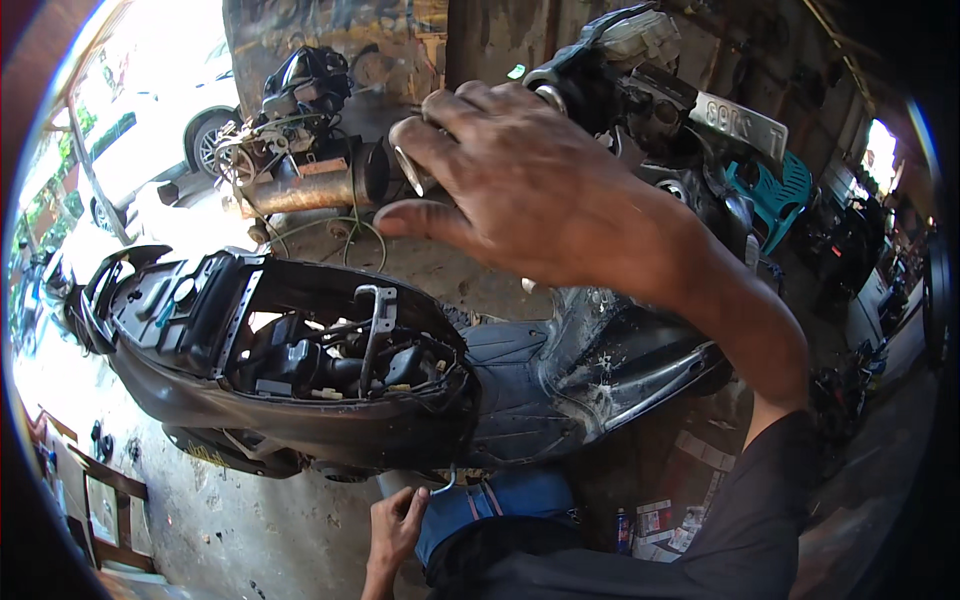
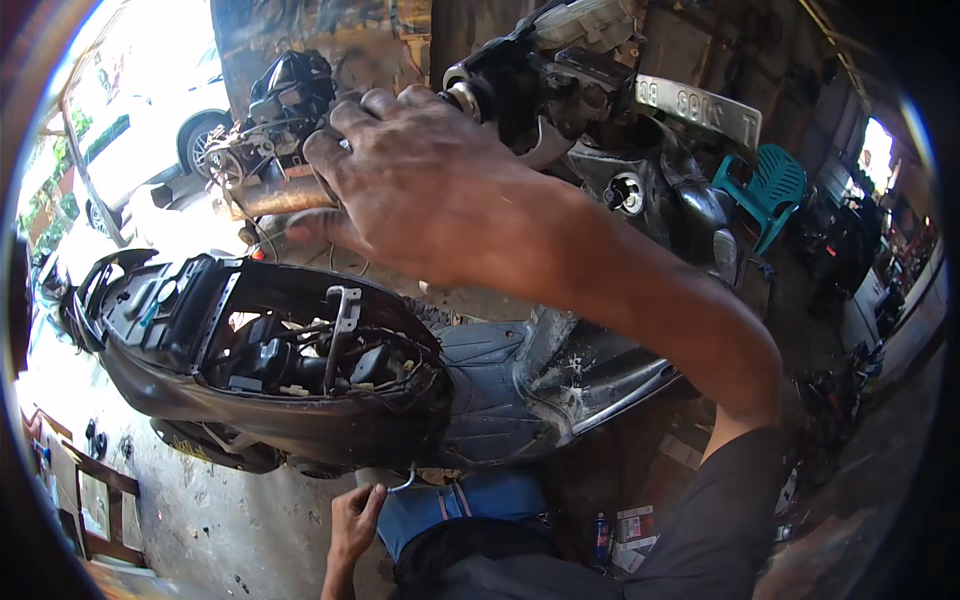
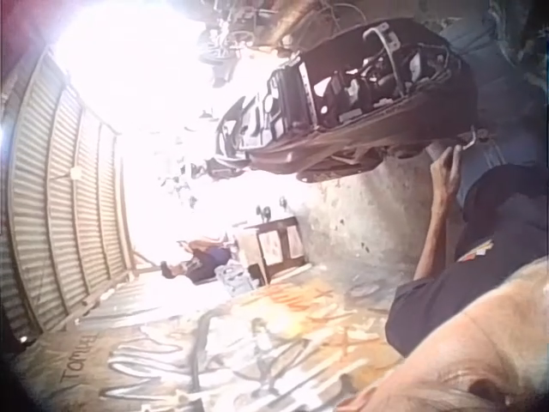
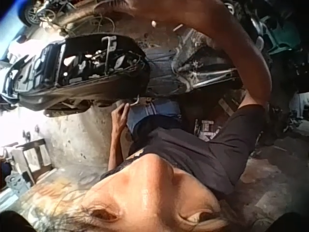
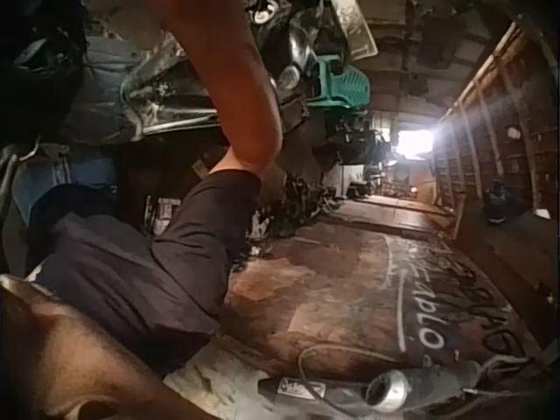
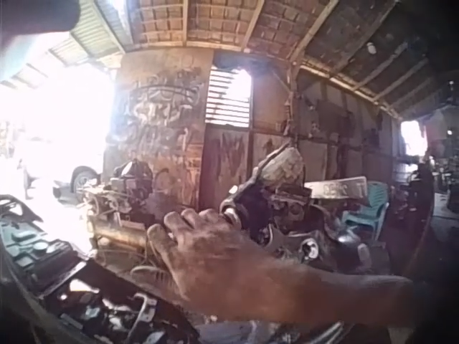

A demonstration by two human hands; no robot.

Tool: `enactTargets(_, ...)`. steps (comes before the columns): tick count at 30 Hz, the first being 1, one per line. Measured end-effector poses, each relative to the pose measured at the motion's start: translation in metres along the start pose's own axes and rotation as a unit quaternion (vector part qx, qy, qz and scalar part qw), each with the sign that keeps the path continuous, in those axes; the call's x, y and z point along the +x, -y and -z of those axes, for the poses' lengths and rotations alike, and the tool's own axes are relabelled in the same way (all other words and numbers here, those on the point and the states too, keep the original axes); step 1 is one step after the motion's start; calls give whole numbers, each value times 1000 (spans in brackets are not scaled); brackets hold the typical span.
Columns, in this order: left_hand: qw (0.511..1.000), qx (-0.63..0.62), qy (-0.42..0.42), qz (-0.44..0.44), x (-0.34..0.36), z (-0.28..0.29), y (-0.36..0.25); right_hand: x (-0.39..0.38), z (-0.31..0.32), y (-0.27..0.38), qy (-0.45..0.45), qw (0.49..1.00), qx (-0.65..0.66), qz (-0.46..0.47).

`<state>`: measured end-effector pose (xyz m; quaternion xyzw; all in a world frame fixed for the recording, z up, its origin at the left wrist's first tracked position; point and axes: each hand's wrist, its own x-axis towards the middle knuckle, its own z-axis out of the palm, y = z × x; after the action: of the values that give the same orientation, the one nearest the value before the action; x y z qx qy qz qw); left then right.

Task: Repairing and cleaning various components of a motorcycle, including adjustments to the handlebars area and applying lubricant to parts.

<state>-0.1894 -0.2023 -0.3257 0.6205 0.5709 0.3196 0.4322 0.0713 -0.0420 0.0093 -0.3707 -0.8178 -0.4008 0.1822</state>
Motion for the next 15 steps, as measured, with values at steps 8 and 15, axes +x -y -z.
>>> enactTargets(8, 993, -93, -2, 66, -11, -14, 43, 46, 15, -23, 229, 957, 164, -66)
enactTargets(15, 998, -39, -18, 48, -15, 17, 37, 20, 5, -4, 91, 988, 116, -49)
